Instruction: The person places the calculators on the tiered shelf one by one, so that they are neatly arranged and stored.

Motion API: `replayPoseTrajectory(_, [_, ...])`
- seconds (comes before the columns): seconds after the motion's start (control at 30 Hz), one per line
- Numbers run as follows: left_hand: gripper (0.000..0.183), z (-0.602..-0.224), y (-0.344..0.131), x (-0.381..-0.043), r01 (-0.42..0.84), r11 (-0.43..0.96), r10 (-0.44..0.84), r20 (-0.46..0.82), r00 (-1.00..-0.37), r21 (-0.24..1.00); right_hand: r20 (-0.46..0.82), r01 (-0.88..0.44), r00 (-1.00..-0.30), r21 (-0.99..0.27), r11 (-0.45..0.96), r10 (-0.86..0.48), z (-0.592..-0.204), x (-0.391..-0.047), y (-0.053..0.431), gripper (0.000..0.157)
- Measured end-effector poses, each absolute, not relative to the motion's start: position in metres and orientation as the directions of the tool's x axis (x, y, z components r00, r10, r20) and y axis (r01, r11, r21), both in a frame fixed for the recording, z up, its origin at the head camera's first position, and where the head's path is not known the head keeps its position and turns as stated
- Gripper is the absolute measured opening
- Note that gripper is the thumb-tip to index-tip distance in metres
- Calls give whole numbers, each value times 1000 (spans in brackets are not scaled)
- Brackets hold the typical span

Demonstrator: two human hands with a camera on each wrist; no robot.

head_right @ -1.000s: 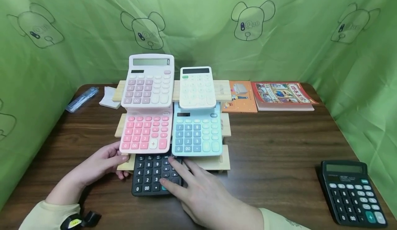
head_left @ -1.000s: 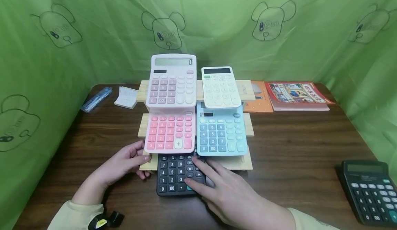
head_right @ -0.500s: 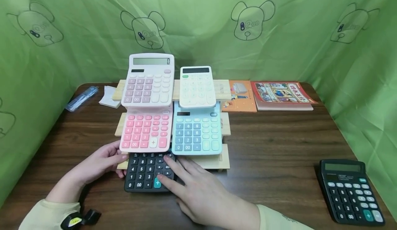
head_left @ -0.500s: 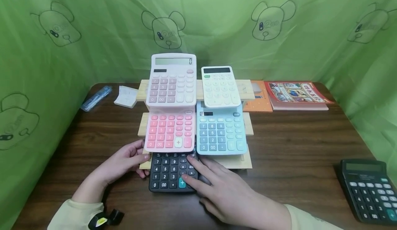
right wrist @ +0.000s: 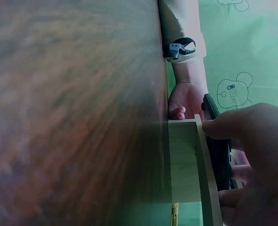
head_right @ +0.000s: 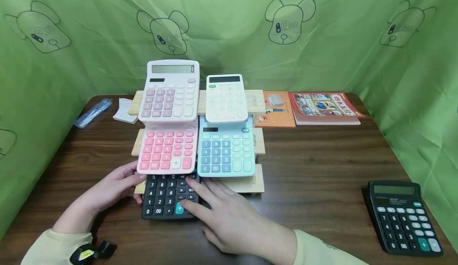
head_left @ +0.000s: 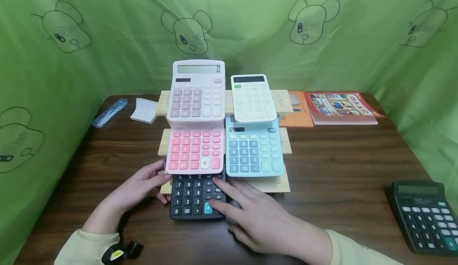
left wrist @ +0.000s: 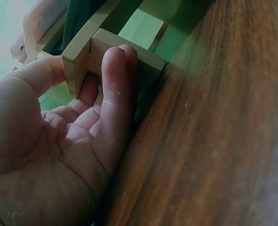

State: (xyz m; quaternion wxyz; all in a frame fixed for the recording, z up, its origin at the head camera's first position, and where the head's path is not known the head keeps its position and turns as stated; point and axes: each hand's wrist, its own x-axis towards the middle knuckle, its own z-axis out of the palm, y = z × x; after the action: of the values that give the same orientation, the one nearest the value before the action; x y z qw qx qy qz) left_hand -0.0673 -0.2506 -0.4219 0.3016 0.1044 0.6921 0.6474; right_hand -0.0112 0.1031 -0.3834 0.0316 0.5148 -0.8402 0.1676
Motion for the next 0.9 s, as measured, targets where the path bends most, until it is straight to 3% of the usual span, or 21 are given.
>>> replayPoseTrajectory(0.53, [49, -420, -252, -67, -238, 192, 520, -304, -798, 952, 233, -890, -438, -248, 383, -868, -380, -17, 101, 73])
replayPoseTrajectory(0.9, [48, -422, -252, -70, -228, 176, 537, -287, -793, 958, 191, -895, -428, -223, 386, -883, -381, -15, 116, 84])
